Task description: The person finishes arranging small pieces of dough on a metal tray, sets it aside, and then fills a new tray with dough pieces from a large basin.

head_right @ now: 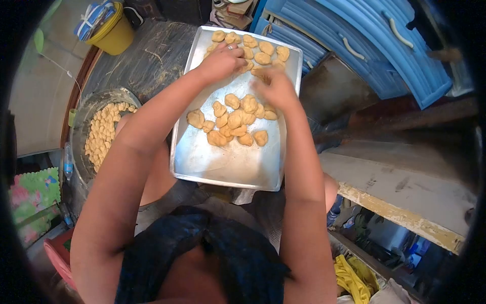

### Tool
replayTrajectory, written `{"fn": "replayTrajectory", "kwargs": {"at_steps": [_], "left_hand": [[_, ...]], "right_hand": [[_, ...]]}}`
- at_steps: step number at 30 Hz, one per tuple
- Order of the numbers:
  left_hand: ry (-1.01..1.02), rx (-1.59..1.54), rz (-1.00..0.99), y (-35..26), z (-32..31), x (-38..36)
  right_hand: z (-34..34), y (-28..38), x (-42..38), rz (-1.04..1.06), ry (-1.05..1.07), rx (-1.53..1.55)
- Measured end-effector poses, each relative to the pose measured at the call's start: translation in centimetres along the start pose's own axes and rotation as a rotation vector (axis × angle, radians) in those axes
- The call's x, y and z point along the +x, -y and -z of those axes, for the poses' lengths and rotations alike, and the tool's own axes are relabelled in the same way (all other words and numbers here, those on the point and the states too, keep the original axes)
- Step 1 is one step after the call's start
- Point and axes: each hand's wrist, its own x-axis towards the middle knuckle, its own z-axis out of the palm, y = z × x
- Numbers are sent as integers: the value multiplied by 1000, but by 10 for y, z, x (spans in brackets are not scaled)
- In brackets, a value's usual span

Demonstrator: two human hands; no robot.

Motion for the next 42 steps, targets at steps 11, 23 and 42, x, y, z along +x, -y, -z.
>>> {"fn": "replayTrajectory", "kwargs": {"at_steps": [11,23,42], "left_hand": [[143,-229,169,-30,47,-27],[249,-548,232,-46,41,-67],[-105,-457,485,5,46,-68]], "right_hand": [[20,-51,-1,-242,-202,242],[-8,-49,-2,-129,-326,-211],[-60,46,-17,305,483,-178]]}}
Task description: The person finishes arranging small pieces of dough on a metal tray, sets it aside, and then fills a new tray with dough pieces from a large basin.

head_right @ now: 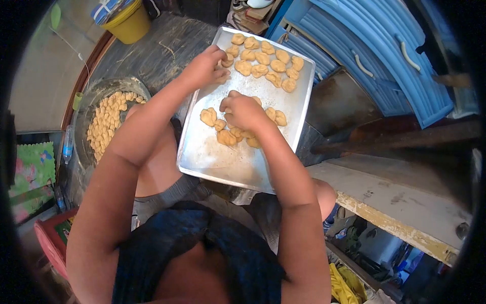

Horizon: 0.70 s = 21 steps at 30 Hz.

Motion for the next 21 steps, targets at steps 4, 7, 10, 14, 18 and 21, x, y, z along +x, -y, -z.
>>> {"fn": "replayTrajectory", "kwargs": {"at_steps": [4,7,10,14,18,21], "left_hand": [[133,-29,17,9,17,-4],[175,-21,39,17,1,-2],[38,34,58,17,-3,4],[260,-143,92,4,20,-8],[343,-34,-24,20,5,-1],[149,90,-85,23,-5,2]], "right_hand": [[11,-7,20,-401,-316,360],[2,-29,37,-308,-459,134],[16,-17,27,-267,-428,32],[36,-18,-9,-413,-300,116],[25,-34,-15,-373,-162,159],[16,-46,1,-424,-390,198]]}}
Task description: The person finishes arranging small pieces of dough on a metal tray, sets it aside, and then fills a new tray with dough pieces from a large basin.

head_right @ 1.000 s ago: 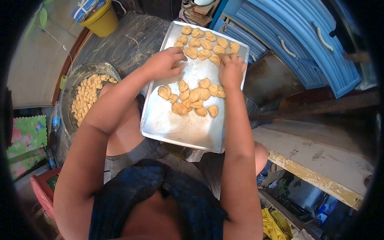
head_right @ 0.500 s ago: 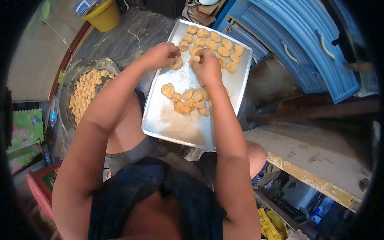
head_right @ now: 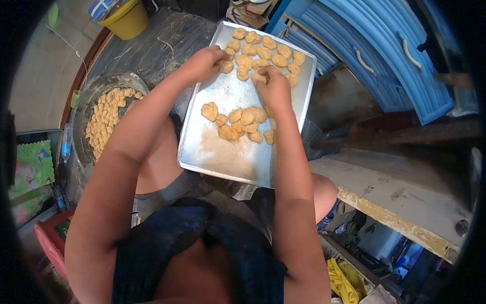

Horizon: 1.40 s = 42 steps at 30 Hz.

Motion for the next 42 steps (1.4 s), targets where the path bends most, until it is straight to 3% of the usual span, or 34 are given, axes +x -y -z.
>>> {"fn": "replayTrajectory", "kwargs": {"at_steps": [2,4,6,7,8,9,11,12,13,15,17,18,20,24,25,26,27,28,29,35,38,39,40,41,42], "left_hand": [[-20,-59,74,-9,5,1],[-10,-65,88,-20,10,-2],[-1,-79,111,-26,8,-5],[-91,17,30,-27,4,-5],[-179,111,-52,-28,-2,-5],[-171,104,-53,-29,-8,-5],[-250,137,-297,-32,-20,0],[-248,134,-307,-33,-28,1],[-169,231,-356,-33,-35,2],[-100,328,-402,-39,-39,7],[16,374,-239,-45,-40,9],[18,375,-240,-50,-41,7],[-134,253,-247,-59,-35,3],[-267,73,-45,-50,-18,5],[-263,74,-46,-37,-21,9],[-387,-189,58,-23,-25,11],[-507,-452,164,-16,-26,11],[-472,-509,162,-9,-28,10],[-468,-503,161,-10,-32,10],[-343,-405,117,-20,-50,11],[-406,-411,150,-24,-52,13],[-452,-230,146,-31,-49,11],[-494,-50,146,-37,-46,8],[-491,-57,151,-44,-41,5],[-349,90,-49,-51,-33,3]], "right_hand": [[-3,-4,1,8,-112,4],[-1,-5,0,169,-122,32],[13,-8,-12,126,-155,67],[23,-9,-21,81,-183,99],[38,-7,-30,-104,-24,29],[38,-14,-37,-115,-23,28],[36,-26,-46,57,127,-94],[36,-25,-44,-128,202,128],[33,-27,-40,-127,192,124],[28,-28,-30,-135,-78,278],[32,-25,-28,-139,-73,275],[38,-20,-32,-129,59,148],[45,-17,-41,-38,204,-102],[40,-36,-41,103,224,-109],[41,-34,-39,-64,158,34],[40,-32,-38,-231,91,181],[34,-30,-36,-234,91,190],[26,-26,-33,-200,-94,297],[21,-25,-28,-164,-281,402],[5,-26,-25,-131,-278,11],[20,-19,-41,-97,-325,-34],[26,-20,-49,-110,-362,-8],[31,-27,-55,-111,-359,-12],[36,-36,-62,-135,-221,-53],[38,-40,-66,-157,-86,-92]]}}
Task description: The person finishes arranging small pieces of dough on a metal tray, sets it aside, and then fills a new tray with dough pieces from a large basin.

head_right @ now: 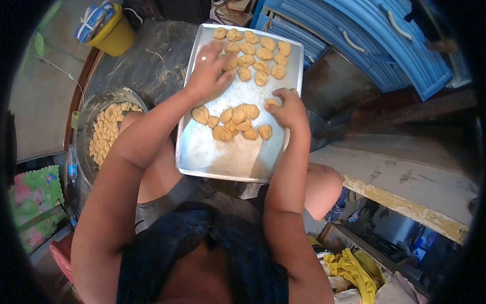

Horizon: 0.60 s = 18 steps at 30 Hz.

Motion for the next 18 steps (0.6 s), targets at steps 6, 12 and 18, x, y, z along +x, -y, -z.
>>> {"fn": "replayTrajectory", "kwargs": {"at_steps": [6,12,18], "left_hand": [[141,25,-355,-11,-11,-5],[422,-9,-191,-16,21,8],[857,-195,118,12,68,10]], "right_hand": [[-21,7,21,-79,-448,393],[-19,11,17,-18,-368,169],[-17,8,21,49,-263,95]]}}
